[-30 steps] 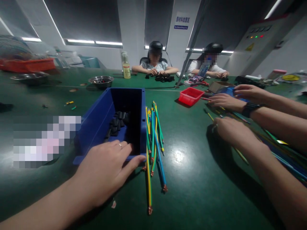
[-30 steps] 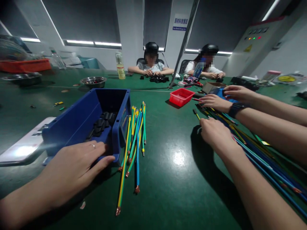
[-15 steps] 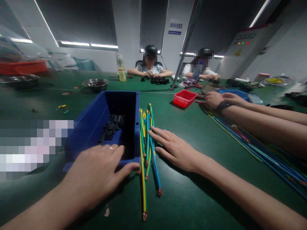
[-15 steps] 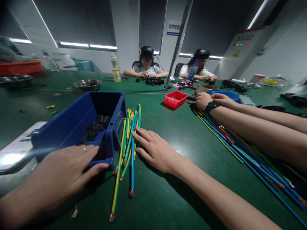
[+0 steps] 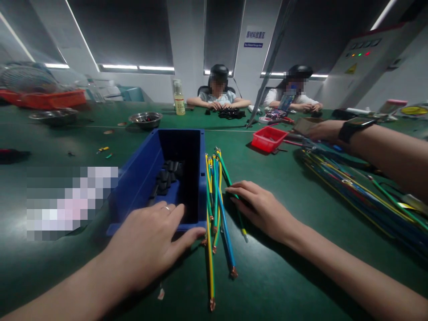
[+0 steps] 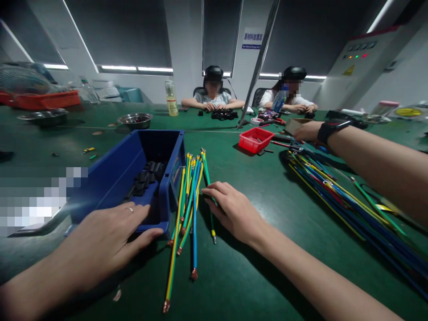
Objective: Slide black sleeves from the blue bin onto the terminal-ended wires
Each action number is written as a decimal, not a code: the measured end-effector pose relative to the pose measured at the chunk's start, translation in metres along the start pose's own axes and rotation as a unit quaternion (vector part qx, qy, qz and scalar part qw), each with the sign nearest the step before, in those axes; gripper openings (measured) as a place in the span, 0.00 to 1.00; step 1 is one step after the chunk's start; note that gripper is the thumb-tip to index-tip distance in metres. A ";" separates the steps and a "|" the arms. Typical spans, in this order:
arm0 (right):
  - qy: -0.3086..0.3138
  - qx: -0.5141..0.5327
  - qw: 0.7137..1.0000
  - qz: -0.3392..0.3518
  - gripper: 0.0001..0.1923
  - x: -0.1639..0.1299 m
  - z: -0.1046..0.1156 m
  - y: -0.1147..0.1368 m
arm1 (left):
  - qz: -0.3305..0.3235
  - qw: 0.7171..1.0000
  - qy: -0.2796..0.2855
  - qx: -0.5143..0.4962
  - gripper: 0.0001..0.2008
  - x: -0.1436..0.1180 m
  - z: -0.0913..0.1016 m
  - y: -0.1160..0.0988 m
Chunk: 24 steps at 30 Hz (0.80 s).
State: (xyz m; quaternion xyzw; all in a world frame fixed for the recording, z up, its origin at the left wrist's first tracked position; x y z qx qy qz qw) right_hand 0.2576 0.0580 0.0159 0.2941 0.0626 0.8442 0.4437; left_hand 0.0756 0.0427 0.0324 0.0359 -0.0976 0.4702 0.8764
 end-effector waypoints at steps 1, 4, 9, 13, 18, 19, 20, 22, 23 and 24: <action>-0.001 -0.009 1.000 -0.002 0.15 0.000 0.001 -0.002 | -0.003 1.000 0.000 0.004 0.36 0.000 0.000 0.000; -0.002 -0.027 1.000 -0.003 0.14 -0.002 0.003 -0.005 | -0.010 1.000 -0.008 0.010 0.35 -0.001 0.000 0.000; -0.022 -0.033 0.999 -0.033 0.19 -0.004 0.004 -0.012 | -0.049 0.995 -0.091 -0.016 0.30 -0.003 0.013 -0.007; -0.007 -0.041 0.997 -0.068 0.21 -0.005 0.000 -0.023 | -0.082 0.977 -0.167 -0.106 0.15 -0.008 0.027 -0.010; -0.008 -0.043 0.991 -0.127 0.12 -0.003 0.009 -0.039 | -0.117 0.953 -0.206 -0.188 0.09 -0.014 0.038 -0.012; -0.006 -0.052 0.990 -0.135 0.10 -0.002 0.010 -0.041 | -0.127 0.949 -0.212 -0.197 0.10 -0.015 0.040 -0.013; -0.006 -0.057 0.988 -0.144 0.09 -0.003 0.012 -0.043 | -0.140 0.944 -0.217 -0.205 0.10 -0.016 0.042 -0.015; -0.012 -0.061 0.984 -0.166 0.07 -0.005 0.015 -0.048 | -0.164 0.937 -0.219 -0.218 0.11 -0.018 0.044 -0.018; -0.017 -0.064 0.982 -0.178 0.09 -0.006 0.016 -0.050 | -0.173 0.935 -0.215 -0.223 0.12 -0.018 0.043 -0.019; -0.021 -0.072 0.980 -0.185 0.12 -0.008 0.017 -0.052 | -0.179 0.934 -0.211 -0.228 0.12 -0.018 0.043 -0.020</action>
Point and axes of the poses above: each hand's wrist, its own x-axis towards the middle knuckle, its own z-axis out of the back of the hand, y = z × x, the point moved 9 cm from there along x, towards the middle knuckle, and after that the axes turned 6 degrees about -y, right-handed, at the moved point
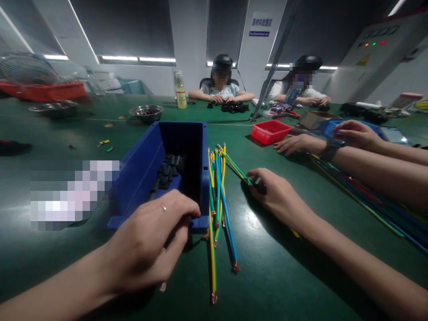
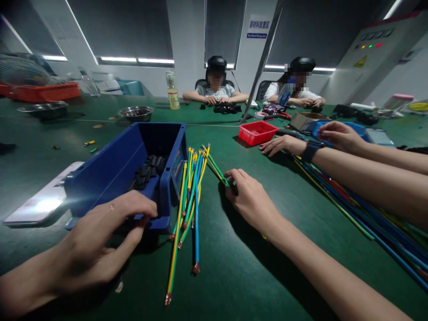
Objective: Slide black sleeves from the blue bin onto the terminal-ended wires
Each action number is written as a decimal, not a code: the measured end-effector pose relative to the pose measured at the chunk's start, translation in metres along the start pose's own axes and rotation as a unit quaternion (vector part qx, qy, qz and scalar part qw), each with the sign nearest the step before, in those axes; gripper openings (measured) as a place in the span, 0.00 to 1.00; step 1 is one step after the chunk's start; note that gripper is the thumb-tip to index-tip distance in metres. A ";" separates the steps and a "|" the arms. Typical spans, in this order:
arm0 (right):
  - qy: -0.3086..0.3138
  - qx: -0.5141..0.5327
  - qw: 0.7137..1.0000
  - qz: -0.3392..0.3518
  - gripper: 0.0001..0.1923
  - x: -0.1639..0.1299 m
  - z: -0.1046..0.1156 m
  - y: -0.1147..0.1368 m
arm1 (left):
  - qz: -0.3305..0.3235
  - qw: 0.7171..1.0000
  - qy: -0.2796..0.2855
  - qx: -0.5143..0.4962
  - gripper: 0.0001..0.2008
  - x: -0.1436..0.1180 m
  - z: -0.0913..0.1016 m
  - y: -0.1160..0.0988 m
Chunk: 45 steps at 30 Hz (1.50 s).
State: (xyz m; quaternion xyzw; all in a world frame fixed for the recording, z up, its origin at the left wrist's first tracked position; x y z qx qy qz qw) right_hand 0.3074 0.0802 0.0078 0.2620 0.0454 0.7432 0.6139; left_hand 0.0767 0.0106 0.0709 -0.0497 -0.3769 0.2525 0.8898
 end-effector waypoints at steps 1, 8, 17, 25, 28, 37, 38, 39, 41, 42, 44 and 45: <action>-0.004 -0.014 1.000 -0.001 0.16 -0.001 0.001 -0.002 | -0.001 1.000 0.001 -0.007 0.13 0.000 -0.001 0.000; -0.003 -0.134 0.990 0.034 0.18 -0.002 0.001 -0.009 | 0.034 0.997 -0.019 -0.067 0.16 -0.005 0.002 0.009; 0.013 -0.194 0.980 0.036 0.14 0.005 0.004 -0.018 | 0.047 0.993 0.034 -0.103 0.06 0.002 -0.003 0.009; -0.047 -0.126 0.991 -0.021 0.13 0.003 0.012 -0.033 | 0.058 0.993 0.036 -0.098 0.06 0.009 -0.002 0.005; -0.063 -0.067 0.995 -0.025 0.17 0.004 0.012 -0.038 | 0.065 0.992 0.042 -0.102 0.07 0.009 -0.003 0.006; 0.034 0.334 0.921 -0.197 0.26 0.007 -0.006 -0.043 | 0.091 0.988 0.050 -0.112 0.06 0.004 -0.007 0.016; 0.029 0.327 0.924 -0.199 0.26 0.007 -0.004 -0.045 | 0.101 0.987 0.054 -0.112 0.05 0.003 -0.007 0.017; 0.027 0.298 0.935 -0.189 0.24 0.007 -0.003 -0.045 | 0.112 0.985 0.059 -0.113 0.05 0.002 -0.008 0.019; 0.025 0.196 0.971 -0.134 0.19 0.009 0.000 -0.041 | 0.127 0.983 0.069 -0.115 0.05 0.000 -0.010 0.021; 0.020 0.138 0.985 -0.097 0.17 0.009 0.001 -0.035 | 0.131 0.982 0.071 -0.115 0.05 0.000 -0.011 0.021; 0.006 0.055 0.998 -0.024 0.15 0.008 0.000 -0.018 | 0.130 0.982 0.074 -0.115 0.05 0.000 -0.012 0.020; 0.005 0.039 0.999 0.007 0.15 0.006 -0.002 -0.008 | 0.128 0.982 0.073 -0.114 0.04 0.000 -0.012 0.020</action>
Point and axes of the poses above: each hand's wrist, its own x-axis towards the middle knuckle, its own z-axis out of the back of the hand, y = z × x, the point moved 9 cm from there along x, towards the middle knuckle, and after that the axes turned 6 degrees about -y, right-handed, at the moved point
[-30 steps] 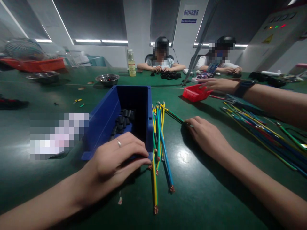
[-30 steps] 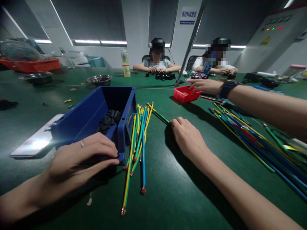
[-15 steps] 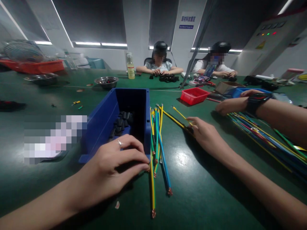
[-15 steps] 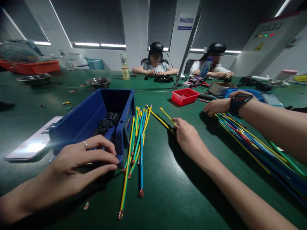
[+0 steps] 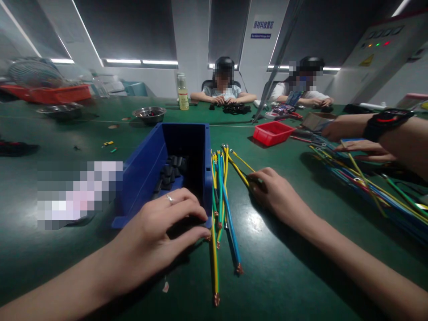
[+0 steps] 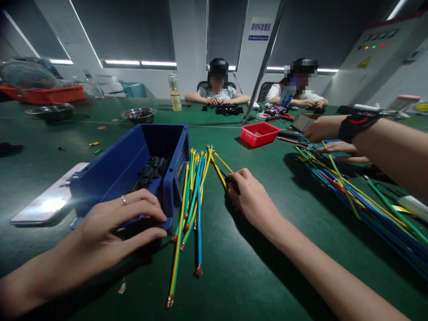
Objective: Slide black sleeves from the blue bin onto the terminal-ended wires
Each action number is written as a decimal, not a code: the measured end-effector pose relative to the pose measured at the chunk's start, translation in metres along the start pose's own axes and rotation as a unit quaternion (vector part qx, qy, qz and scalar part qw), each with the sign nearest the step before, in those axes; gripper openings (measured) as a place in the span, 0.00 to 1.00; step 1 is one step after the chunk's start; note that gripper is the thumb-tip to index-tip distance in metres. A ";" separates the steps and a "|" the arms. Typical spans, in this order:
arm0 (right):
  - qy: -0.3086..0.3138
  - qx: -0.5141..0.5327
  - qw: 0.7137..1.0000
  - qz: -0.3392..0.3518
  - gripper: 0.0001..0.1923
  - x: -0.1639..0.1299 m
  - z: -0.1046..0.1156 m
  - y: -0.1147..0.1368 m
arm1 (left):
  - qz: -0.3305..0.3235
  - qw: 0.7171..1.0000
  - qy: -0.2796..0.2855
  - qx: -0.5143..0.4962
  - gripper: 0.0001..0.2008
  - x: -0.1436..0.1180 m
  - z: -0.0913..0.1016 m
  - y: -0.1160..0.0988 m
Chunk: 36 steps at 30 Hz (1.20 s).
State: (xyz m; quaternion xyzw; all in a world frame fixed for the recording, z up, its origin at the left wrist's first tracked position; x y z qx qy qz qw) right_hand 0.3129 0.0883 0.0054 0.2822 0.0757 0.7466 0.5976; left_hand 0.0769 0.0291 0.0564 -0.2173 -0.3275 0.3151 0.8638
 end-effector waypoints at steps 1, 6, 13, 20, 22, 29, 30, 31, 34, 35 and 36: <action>0.011 0.000 1.000 0.027 0.15 -0.002 -0.005 0.010 | -0.002 1.000 0.000 0.001 0.04 0.000 0.000 0.000; 0.030 0.053 0.995 0.076 0.17 -0.008 -0.014 0.036 | -0.016 1.000 -0.001 0.009 0.05 0.001 -0.001 -0.002; 0.062 0.105 0.992 -0.042 0.30 0.001 -0.008 0.004 | -0.012 1.000 0.003 0.009 0.04 0.000 -0.002 0.001; -0.024 0.076 0.992 0.099 0.24 0.008 -0.008 0.047 | -0.040 0.998 -0.009 0.038 0.03 0.001 -0.002 -0.005; 0.010 0.052 0.988 0.145 0.25 0.017 -0.029 0.062 | -0.053 0.997 -0.015 0.053 0.03 0.000 -0.003 -0.008; 0.142 -0.035 0.980 0.136 0.39 0.031 -0.065 0.056 | -0.097 0.989 -0.046 0.099 0.04 -0.001 -0.003 -0.016; 0.158 -0.036 0.978 0.134 0.39 0.029 -0.061 0.050 | -0.099 0.989 -0.047 0.102 0.04 -0.001 -0.003 -0.017; 0.171 -0.036 0.976 0.130 0.40 0.027 -0.057 0.044 | -0.100 0.988 -0.049 0.106 0.04 -0.001 -0.004 -0.017; 0.185 -0.055 0.975 0.110 0.41 0.024 -0.047 0.033 | -0.112 0.984 -0.061 0.126 0.04 0.000 -0.003 -0.021; 0.182 -0.068 0.975 0.107 0.42 0.024 -0.046 0.035 | -0.119 0.982 -0.067 0.132 0.04 -0.001 -0.003 -0.023; 0.177 -0.080 0.975 0.106 0.41 0.025 -0.047 0.039 | -0.126 0.980 -0.072 0.137 0.04 -0.001 -0.003 -0.024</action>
Point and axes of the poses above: each hand's wrist, its own x-axis towards the middle knuckle, its own z-axis out of the back of the hand, y = z × x, the point moved 9 cm from there along x, towards the middle knuckle, and after that the axes turned 6 degrees about -y, right-handed, at the moved point
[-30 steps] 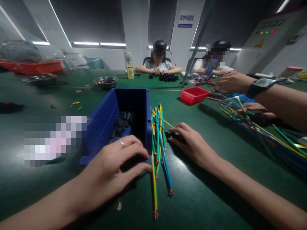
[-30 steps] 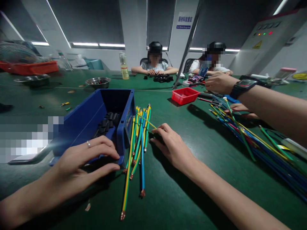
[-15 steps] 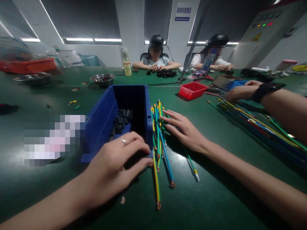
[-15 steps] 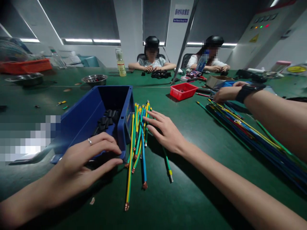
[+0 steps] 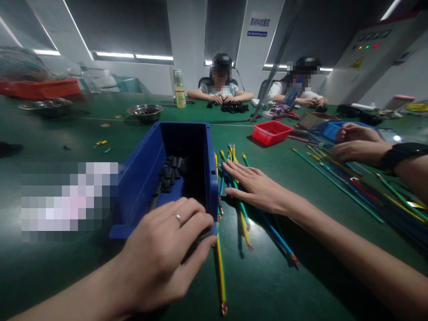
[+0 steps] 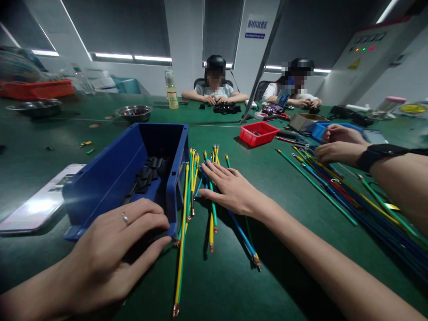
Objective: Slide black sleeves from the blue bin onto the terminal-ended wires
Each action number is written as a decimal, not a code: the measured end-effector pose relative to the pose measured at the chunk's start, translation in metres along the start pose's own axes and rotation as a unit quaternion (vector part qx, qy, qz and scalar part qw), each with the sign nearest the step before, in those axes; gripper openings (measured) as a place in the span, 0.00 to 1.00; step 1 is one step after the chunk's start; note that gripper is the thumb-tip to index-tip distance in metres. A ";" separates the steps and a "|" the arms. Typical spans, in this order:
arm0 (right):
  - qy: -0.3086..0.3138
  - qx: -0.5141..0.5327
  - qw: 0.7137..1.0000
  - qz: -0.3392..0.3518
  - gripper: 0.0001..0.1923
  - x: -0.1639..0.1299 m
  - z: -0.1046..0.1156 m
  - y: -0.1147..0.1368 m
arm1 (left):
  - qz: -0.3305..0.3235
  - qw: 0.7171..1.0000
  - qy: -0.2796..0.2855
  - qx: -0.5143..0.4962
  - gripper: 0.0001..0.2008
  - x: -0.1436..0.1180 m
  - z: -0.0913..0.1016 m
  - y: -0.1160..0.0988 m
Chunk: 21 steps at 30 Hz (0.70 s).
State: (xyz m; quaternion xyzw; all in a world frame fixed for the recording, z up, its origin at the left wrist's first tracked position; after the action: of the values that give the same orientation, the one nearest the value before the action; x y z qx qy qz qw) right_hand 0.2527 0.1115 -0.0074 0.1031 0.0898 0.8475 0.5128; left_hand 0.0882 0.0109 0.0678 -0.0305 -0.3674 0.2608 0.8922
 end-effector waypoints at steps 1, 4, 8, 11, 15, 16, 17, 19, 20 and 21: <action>-0.005 -0.011 1.000 -0.001 0.41 0.003 -0.001 0.006 | -0.007 1.000 -0.006 0.005 0.04 0.000 0.001 -0.001; -0.013 -0.026 1.000 -0.009 0.38 0.016 -0.010 0.026 | -0.023 0.999 -0.024 0.016 0.04 0.000 0.003 -0.004; -0.091 0.021 0.994 -0.056 0.31 0.024 -0.010 0.025 | -0.027 0.999 -0.039 0.021 0.05 0.000 0.006 -0.004; -0.214 0.080 0.971 -0.077 0.26 0.008 0.014 0.005 | -0.032 0.998 -0.041 0.022 0.06 0.000 0.007 -0.004; -0.213 -0.050 0.970 -0.104 0.20 -0.024 0.033 -0.027 | -0.023 0.999 -0.044 0.003 0.08 0.000 0.008 -0.002; -0.191 -0.101 0.968 -0.131 0.20 -0.032 0.034 -0.038 | -0.022 0.999 -0.042 -0.003 0.08 0.000 0.008 -0.002; -0.167 -0.135 0.963 -0.159 0.20 -0.039 0.035 -0.049 | -0.022 0.999 -0.041 -0.006 0.09 -0.001 0.008 -0.002; -0.123 -0.154 0.960 -0.200 0.20 -0.049 0.034 -0.066 | -0.027 0.999 -0.041 -0.006 0.09 -0.001 0.008 -0.002; -0.106 -0.142 0.962 -0.210 0.19 -0.052 0.034 -0.072 | -0.029 0.999 -0.040 -0.005 0.10 -0.001 0.009 -0.002; -0.094 -0.120 0.965 -0.214 0.17 -0.053 0.034 -0.077 | -0.028 0.999 -0.039 -0.007 0.10 -0.001 0.009 -0.001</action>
State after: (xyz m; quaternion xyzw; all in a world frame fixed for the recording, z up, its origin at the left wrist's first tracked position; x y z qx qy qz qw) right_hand 0.3507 0.1015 0.0010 0.0980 -0.0411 0.7093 0.6968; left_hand 0.0816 0.0085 0.0735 -0.0162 -0.4042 0.2342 0.8841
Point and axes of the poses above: each hand's wrist, its own x-axis towards the middle knuckle, its own z-axis out of the back of the hand, y = z × x, the point moved 9 cm from there along x, towards the middle knuckle, and after that the axes turned 6 degrees about -y, right-handed, at the moved point
